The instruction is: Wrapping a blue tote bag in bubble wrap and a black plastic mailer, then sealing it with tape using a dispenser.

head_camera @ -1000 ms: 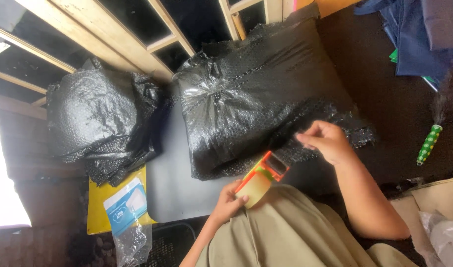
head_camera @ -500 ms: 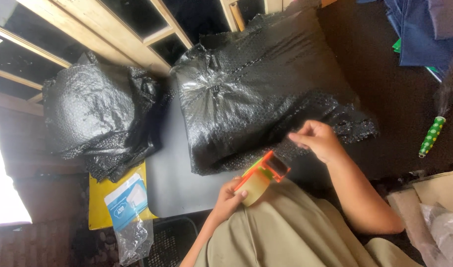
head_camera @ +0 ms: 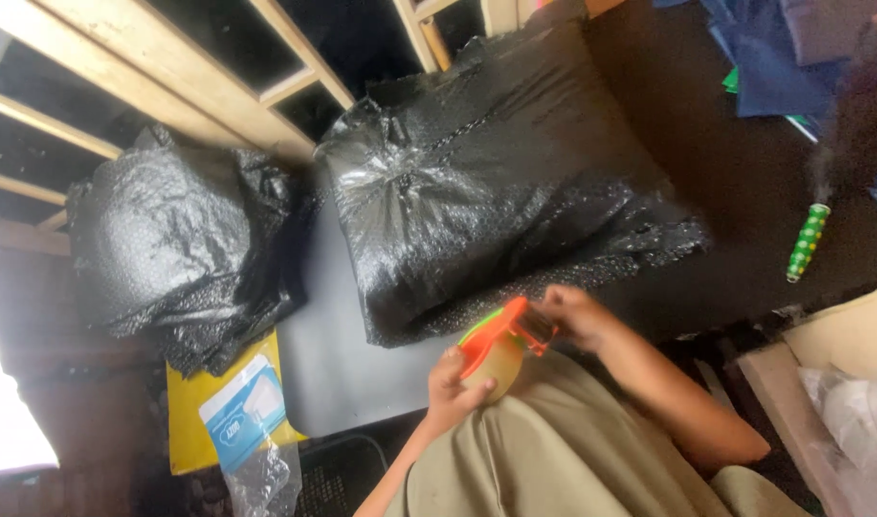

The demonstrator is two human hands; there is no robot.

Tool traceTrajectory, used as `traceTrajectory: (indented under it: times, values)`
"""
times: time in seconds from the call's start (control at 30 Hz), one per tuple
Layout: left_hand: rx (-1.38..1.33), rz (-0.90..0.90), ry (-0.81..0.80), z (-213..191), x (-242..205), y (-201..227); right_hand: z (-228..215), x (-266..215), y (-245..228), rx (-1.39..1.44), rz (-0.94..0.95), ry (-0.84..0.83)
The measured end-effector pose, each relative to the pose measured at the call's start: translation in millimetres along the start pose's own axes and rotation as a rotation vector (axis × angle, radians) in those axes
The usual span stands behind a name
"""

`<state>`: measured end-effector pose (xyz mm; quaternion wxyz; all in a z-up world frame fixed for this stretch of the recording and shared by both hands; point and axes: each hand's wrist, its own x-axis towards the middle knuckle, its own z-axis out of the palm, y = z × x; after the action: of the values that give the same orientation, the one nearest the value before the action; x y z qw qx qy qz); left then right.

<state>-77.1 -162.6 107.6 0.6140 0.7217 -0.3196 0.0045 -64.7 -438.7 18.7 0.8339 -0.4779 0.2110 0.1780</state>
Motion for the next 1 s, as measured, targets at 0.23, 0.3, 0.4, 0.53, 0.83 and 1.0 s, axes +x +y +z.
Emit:
traceTrajectory:
  times: [0.23,0.3,0.4,0.53,0.83,1.0]
  values:
    - [0.078,0.098,0.034,-18.8,-6.3,-10.9,-9.8,-18.2,65.4,0.15,-0.053,0.284]
    - [0.141,0.137,0.065,-30.9,-12.0,-9.4,2.8,-41.7,59.2,-0.212,-0.106,0.581]
    - [0.196,0.26,0.179,-47.3,4.1,17.5,17.8,-82.8,59.8,-0.26,-0.067,0.438]
    - [0.216,-0.093,0.124,-67.4,-37.7,0.9,10.9,-103.3,66.6,-0.476,-0.13,0.559]
    - [0.078,-0.375,-0.009,-92.0,-85.5,-18.9,5.5,-183.4,57.5,-0.726,-0.156,0.832]
    - [0.051,-0.547,-0.04,-82.6,-77.1,-13.4,-13.2,-228.4,40.5,-0.699,-0.075,0.873]
